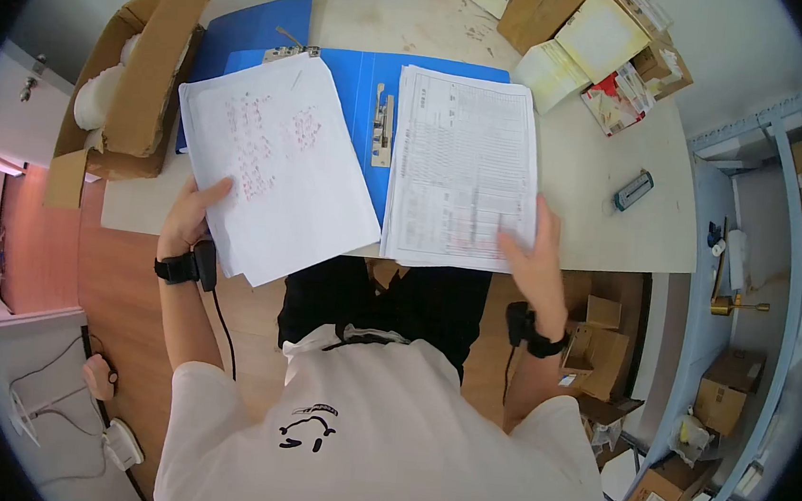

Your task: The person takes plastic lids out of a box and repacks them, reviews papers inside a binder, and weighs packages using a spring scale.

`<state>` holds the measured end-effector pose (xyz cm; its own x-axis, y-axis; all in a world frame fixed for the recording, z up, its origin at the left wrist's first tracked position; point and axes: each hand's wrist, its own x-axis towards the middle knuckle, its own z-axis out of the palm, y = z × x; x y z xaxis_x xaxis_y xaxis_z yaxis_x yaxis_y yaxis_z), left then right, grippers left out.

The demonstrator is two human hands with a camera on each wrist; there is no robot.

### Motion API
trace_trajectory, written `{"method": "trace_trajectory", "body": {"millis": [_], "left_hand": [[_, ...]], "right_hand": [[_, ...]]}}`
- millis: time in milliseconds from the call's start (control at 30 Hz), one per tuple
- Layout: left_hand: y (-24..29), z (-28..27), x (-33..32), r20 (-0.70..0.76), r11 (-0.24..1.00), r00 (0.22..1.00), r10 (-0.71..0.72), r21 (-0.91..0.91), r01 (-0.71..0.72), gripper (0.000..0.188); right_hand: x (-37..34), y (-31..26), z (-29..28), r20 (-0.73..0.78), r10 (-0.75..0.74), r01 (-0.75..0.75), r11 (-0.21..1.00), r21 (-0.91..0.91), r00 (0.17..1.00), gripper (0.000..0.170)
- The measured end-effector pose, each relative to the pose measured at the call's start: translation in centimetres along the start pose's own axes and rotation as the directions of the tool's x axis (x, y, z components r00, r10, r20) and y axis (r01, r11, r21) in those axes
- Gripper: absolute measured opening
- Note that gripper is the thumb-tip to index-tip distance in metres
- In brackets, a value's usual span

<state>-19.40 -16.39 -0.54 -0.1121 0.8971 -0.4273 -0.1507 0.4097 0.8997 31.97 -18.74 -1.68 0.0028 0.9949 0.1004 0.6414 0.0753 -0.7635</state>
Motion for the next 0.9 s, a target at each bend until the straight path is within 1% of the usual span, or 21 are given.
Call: {"method": "trace_trajectory", "body": {"millis": [33,67,100,167,300,367,500,567,600,667,700,767,900], "left_hand": [[0.0,0.0,0.0,-0.002,1.0,1.0,0.027,-0.011,-0.027,0.06],[0.1,0.0,0.1,-0.006,0.998,0.999,0.054,-0.023,-0.054,0.06],[0.0,-0.3,0.2,-0.01,0.998,0.999,0.052,-0.021,-0.052,0.06],[-0.2,-0.9,1.0,-0.007,0.996,0.997,0.074,-0.039,-0.074,0.061],[0.2,-1.3,1.6,-0.026,0.993,0.993,0.114,-0.025,-0.115,0.063],[0.5,-1.1,1.6,-0.008,0.989,0.99,0.141,-0.043,-0.141,0.064],[0.5,-1.5,1.8,0.0,0.99,0.99,0.138,-0.027,-0.138,0.065],[0.7,-1.1,1.2,0.001,0.988,0.988,0.157,-0.008,-0.157,0.064],[0.8,-1.1,0.9,-0.004,0.988,0.988,0.152,-0.009,-0.152,0.064],[0.7,-0.9,0.5,-0.038,0.998,0.997,0.067,0.011,-0.067,0.063],[0.6,-0.9,0.2,-0.033,0.998,0.998,0.061,0.012,-0.061,0.063],[0.4,-0.8,-0.2,0.008,0.996,0.996,0.087,-0.027,-0.087,0.062],[0.6,-1.0,-0.9,-0.011,0.997,0.997,0.073,-0.025,-0.073,0.061]], "right_hand": [[-0.1,-0.3,0.9,-0.02,-0.049,0.048,0.997,-0.064,0.999,0.08],[-0.1,-0.2,1.9,-0.071,-0.061,0.055,0.995,-0.083,0.996,0.08],[0.0,-0.5,2.5,-0.067,-0.06,0.055,0.995,-0.08,0.996,0.08],[0.8,-1.0,3.5,-0.097,-0.017,0.007,0.995,-0.104,0.995,0.079],[3.5,-0.4,5.1,-0.124,-0.068,0.057,0.995,-0.088,0.99,0.079],[4.9,-0.3,5.5,-0.113,-0.114,0.108,0.993,-0.052,0.987,0.078],[5.7,0.0,5.1,-0.108,-0.099,0.095,0.995,-0.038,0.989,0.076],[5.7,1.1,4.6,-0.124,0.022,0.001,0.983,0.184,0.992,0.07],[5.6,1.4,4.3,-0.117,0.023,-0.001,0.983,0.184,0.993,0.07],[5.2,1.6,3.5,-0.097,0.063,-0.046,0.984,0.175,0.993,0.063],[5.0,1.5,3.2,-0.098,0.071,-0.053,0.984,0.173,0.993,0.063],[5.0,1.2,2.6,-0.017,0.114,-0.105,0.955,0.278,0.993,0.06],[5.3,1.7,2.7,-0.019,0.124,-0.111,0.937,0.331,0.992,0.057]]}}
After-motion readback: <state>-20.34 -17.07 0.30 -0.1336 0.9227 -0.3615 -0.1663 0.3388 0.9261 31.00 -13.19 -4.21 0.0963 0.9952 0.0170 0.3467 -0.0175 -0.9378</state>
